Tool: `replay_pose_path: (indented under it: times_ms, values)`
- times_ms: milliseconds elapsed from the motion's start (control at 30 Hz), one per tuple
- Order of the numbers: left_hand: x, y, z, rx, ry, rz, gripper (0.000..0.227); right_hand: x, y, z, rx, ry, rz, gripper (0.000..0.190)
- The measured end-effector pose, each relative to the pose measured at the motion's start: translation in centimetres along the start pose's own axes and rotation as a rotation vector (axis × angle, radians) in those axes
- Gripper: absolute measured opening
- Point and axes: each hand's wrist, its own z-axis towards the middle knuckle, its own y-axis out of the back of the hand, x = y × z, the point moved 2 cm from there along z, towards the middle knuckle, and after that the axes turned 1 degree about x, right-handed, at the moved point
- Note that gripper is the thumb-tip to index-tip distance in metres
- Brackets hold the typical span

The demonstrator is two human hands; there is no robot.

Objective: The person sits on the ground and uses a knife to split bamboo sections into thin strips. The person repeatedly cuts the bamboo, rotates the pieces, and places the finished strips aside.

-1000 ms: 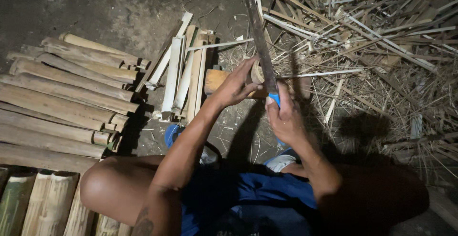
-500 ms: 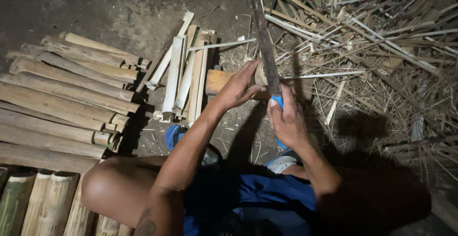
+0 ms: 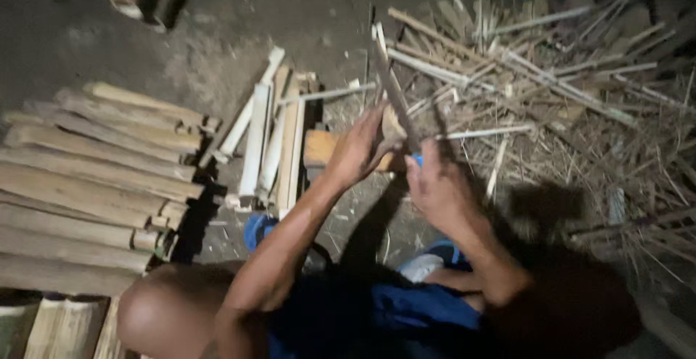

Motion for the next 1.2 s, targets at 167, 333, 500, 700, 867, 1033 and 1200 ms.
replay_pose_path:
  times_ms: [167,333,500,700,867,1033,1200]
  values:
    - [4.2,-2.2,-3.9,-0.082,0.860,-0.886,0.080,-0.8,-1.1,0.1,0.099,-0.004,0.028,0.036]
    - [3.1,5.0,1.4,-0.241,0.117,0.281,0.095,0.0,-0.4,0.8,0.189,-0.114,0.022,0.041]
    - [4.7,13.1,12.2,-0.139,0.008,0.493,0.043,-1.8,2.4,1.3,0.247,-0.216,-0.068,0.031]
    - [6.9,7.2,6.6,-0.101,-0.098,1.073,0.054,-4.9,-5.8,6.5,0.299,0.047,-0.180,0.028]
    - [12.3,4.9,4.6,0.177,0.124,0.713,0.045,-10.1,-10.2,3.7,0.256,0.066,-0.051,0.028]
    - [16.6,3.5,1.9,0.148,0.189,0.772,0.045,-13.0,-15.0,4.0,0.420,-0.005,-0.071,0.037]
    - [14.2,0.9,1.3,-0.029,0.159,0.275,0.054,-15.3,-22.7,5.1,0.103,0.123,-0.099,0.039]
